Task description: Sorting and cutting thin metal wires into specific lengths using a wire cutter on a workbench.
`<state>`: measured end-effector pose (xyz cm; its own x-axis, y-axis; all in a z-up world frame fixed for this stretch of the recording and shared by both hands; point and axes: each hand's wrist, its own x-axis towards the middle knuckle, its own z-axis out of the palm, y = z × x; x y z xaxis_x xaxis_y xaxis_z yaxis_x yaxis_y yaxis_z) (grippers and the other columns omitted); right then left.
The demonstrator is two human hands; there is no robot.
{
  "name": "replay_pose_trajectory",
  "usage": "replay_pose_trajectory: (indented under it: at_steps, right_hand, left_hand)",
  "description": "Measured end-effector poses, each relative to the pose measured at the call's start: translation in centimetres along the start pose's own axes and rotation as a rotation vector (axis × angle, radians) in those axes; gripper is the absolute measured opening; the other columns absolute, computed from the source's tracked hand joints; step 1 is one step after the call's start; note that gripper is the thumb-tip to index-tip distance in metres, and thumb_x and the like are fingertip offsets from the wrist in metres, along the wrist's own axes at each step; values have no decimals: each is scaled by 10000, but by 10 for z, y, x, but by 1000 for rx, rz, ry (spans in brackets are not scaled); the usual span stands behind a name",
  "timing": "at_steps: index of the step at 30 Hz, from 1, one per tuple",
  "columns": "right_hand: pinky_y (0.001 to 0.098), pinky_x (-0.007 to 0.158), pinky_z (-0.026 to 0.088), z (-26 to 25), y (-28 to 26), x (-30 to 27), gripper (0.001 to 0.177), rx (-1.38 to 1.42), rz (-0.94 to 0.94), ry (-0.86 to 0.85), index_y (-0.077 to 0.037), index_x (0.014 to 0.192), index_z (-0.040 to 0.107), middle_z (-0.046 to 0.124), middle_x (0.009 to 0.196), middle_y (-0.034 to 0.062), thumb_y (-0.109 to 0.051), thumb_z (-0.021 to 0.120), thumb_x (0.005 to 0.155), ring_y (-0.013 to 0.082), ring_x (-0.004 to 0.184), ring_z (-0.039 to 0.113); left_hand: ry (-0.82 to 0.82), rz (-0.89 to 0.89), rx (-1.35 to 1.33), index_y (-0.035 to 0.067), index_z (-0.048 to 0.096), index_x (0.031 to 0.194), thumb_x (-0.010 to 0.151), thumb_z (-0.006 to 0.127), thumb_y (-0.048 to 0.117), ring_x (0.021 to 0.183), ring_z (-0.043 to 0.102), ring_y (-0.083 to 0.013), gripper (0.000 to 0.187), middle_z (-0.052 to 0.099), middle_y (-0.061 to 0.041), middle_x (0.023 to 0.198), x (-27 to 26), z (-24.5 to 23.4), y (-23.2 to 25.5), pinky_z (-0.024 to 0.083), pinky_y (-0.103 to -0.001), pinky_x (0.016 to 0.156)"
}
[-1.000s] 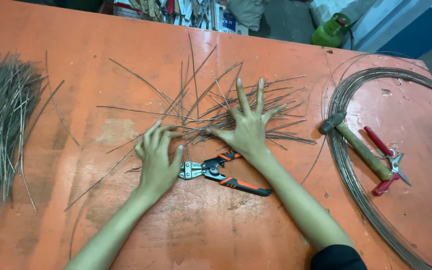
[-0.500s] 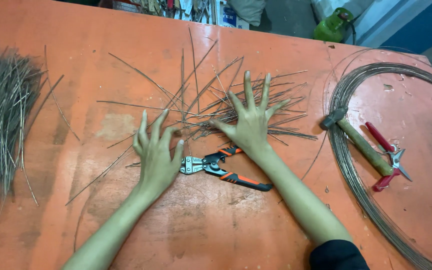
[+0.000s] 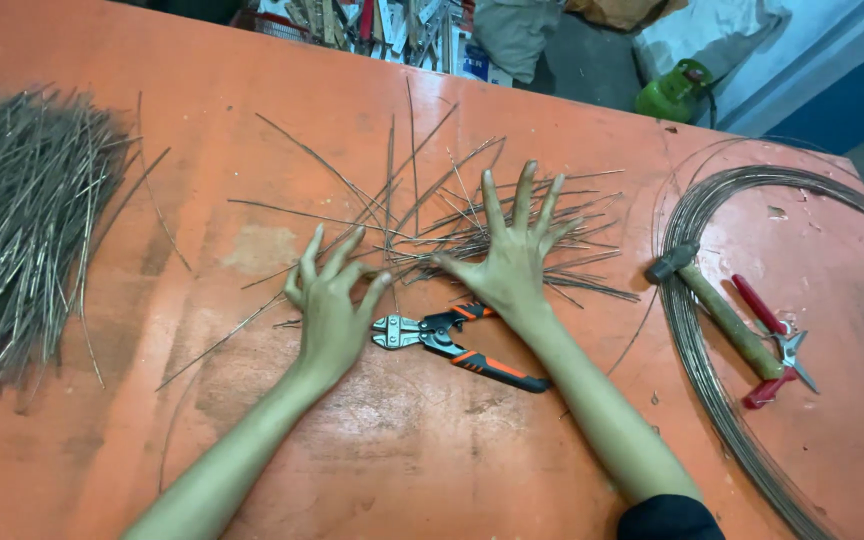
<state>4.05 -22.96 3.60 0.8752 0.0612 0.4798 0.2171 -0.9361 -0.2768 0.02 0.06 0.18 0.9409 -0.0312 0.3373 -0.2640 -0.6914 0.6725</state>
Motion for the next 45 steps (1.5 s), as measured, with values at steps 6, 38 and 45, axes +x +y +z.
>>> replay_pose_trajectory:
  at_steps: [6,38,45]
  right_hand:
    - [943,976,105,-4,-11,-5,1189,-65,-22,-41,-319,1657,272,-80,1726,129,-784,778,687,535,1520,-136]
    - [637,1015,452,-79,-38,-58,628,-149,-232,-585,-50,1375,593,709,1173,200,-179,749,780,393,1122,676]
    - [424,842,512,-84,-33,-44,343,625,323,-904,-25,989,721,699,901,116,-250,660,737,281,862,650]
  left_hand:
    - [62,-48,31,224,729,926,976,658,418,1458,329,-344,213,585,114,1451,5,10,-17,231,-635,1057]
    - [117,30,126,266,688,1059,903,659,249,1436,356,-368,159,560,-10,1358,16,27,-31,294,-576,1085]
    - [145,44,246,287,689,1049,870,684,197,1477,256,-420,201,524,-36,1404,10,14,-13,278,-590,1074]
